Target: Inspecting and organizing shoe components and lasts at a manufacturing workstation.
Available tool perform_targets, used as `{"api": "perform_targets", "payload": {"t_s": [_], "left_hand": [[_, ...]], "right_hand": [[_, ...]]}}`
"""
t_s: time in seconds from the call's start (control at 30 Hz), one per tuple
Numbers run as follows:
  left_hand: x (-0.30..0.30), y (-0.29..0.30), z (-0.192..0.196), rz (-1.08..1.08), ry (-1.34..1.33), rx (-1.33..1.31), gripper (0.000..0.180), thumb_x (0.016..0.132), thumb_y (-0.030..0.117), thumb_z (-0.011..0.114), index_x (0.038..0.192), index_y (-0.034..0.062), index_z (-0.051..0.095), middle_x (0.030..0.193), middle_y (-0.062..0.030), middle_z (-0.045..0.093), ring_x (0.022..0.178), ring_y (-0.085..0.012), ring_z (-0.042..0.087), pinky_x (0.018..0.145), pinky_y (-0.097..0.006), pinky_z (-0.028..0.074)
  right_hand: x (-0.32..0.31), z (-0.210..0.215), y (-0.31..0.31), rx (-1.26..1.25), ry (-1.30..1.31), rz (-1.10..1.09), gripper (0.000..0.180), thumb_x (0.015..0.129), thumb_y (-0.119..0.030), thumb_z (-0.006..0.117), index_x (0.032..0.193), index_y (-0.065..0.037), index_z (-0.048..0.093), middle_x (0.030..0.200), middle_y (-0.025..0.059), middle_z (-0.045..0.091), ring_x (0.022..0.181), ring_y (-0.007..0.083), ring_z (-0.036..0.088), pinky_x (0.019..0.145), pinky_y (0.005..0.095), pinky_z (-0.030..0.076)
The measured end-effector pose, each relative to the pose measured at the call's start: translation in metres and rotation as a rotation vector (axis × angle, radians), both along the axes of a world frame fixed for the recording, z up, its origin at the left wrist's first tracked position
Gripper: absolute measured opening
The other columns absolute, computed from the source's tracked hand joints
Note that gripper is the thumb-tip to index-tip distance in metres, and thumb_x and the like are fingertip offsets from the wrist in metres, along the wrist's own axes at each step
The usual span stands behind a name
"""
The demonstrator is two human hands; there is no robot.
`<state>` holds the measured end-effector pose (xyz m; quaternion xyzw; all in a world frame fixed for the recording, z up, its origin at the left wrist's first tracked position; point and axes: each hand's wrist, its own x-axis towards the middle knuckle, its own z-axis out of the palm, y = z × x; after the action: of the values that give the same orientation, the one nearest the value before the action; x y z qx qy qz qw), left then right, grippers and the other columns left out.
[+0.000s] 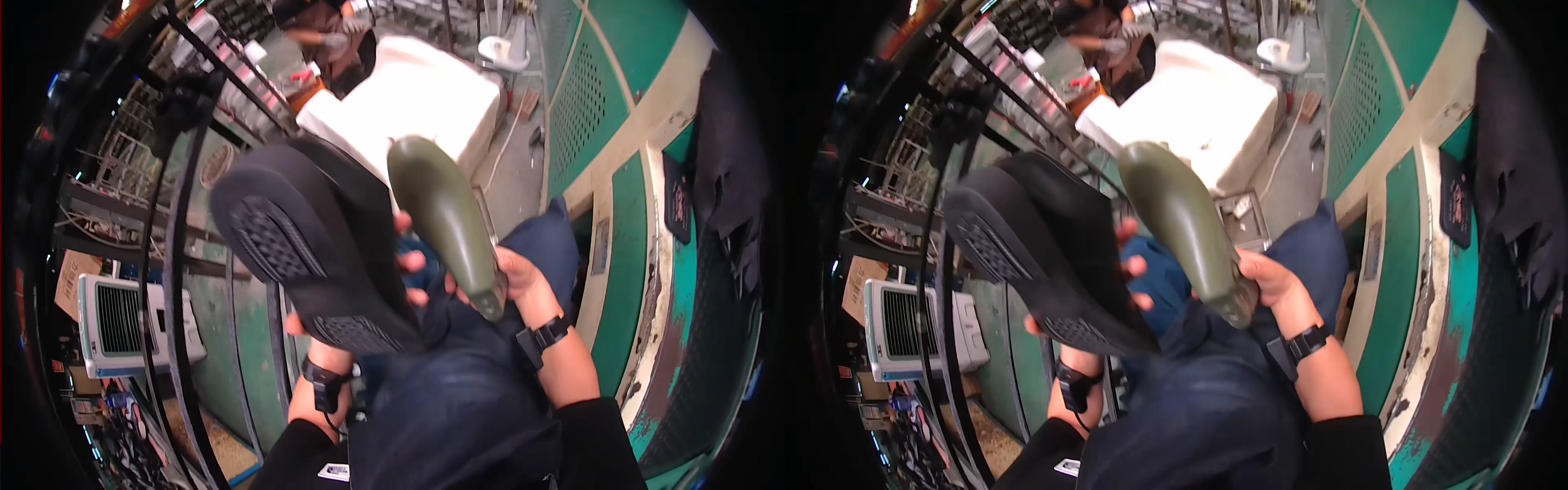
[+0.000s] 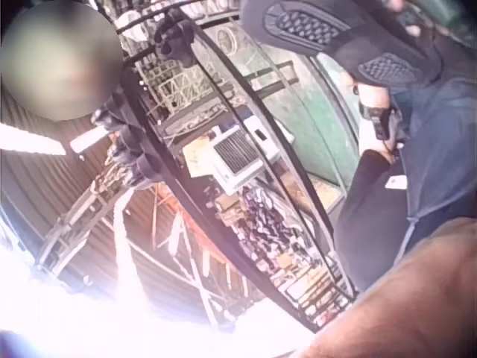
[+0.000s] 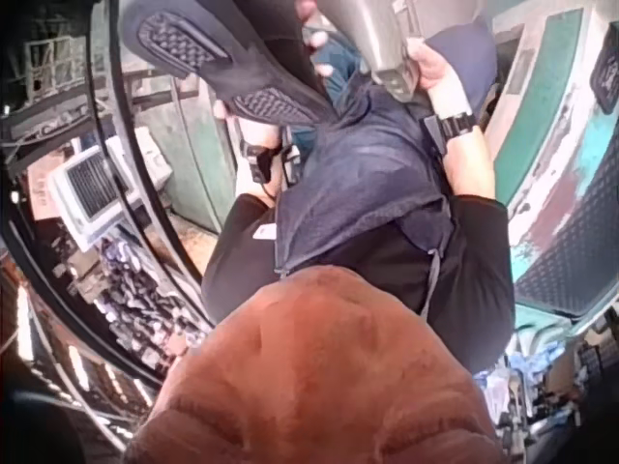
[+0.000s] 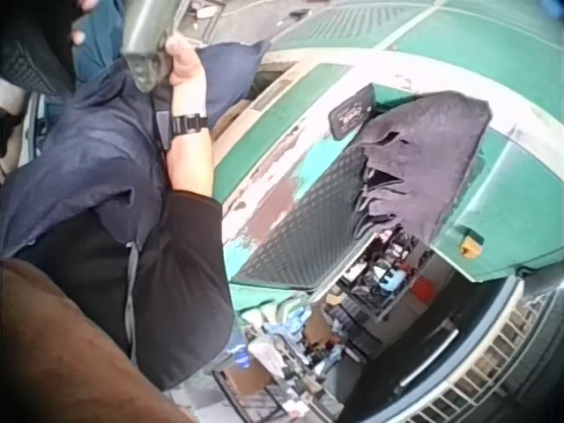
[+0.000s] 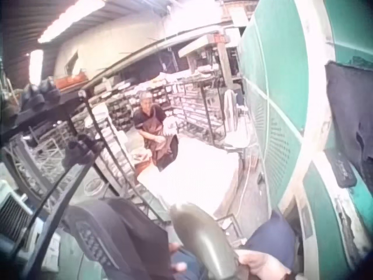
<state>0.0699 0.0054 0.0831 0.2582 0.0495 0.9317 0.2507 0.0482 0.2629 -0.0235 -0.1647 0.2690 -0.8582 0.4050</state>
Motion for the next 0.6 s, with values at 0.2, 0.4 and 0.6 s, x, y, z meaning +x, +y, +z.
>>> {"api": "perform_targets", "payload": {"t_s": [0.2,0.4,0.6], "left_hand": [[0.039,-0.068,-0.036,0.333,-0.004,-0.29,0.13,0.067,0.042,0.091,0.158,0.0098,0.003,0.159,-0.0307,0.003,0.133,-0.0484,0.043,0.101,-0.065,0.047],[0.116,-0.115,-0.045,0.552,-0.317,-0.547,0.133,0.058,0.041,0.093,0.157,0.0085,0.011,0.159,-0.023,0.019,0.132,-0.0454,0.045,0.1,-0.063,0.048],[0.143,-0.117,-0.055,0.566,-0.439,-0.545,0.131,0.055,0.038,0.093,0.157,0.0094,0.017,0.159,-0.0207,0.023,0.139,-0.0446,0.037,0.107,-0.062,0.04]], "right_hand": [[0.01,-0.023,-0.05,0.211,-0.304,-0.205,0.067,0.091,-0.059,0.058,0.126,-0.002,0.057,0.103,0.0188,0.068,0.088,0.0285,0.069,0.059,0.0436,0.058],[-0.006,-0.013,-0.082,0.289,-0.601,-0.14,0.056,0.094,-0.058,0.055,0.126,-0.012,0.056,0.095,0.0152,0.068,0.077,0.0272,0.068,0.052,0.0397,0.05],[-0.158,-0.015,-0.076,0.268,-0.372,-0.538,0.051,0.097,-0.047,0.057,0.119,-0.001,0.055,0.1,0.0172,0.066,0.077,0.025,0.068,0.06,0.0376,0.056]]}}
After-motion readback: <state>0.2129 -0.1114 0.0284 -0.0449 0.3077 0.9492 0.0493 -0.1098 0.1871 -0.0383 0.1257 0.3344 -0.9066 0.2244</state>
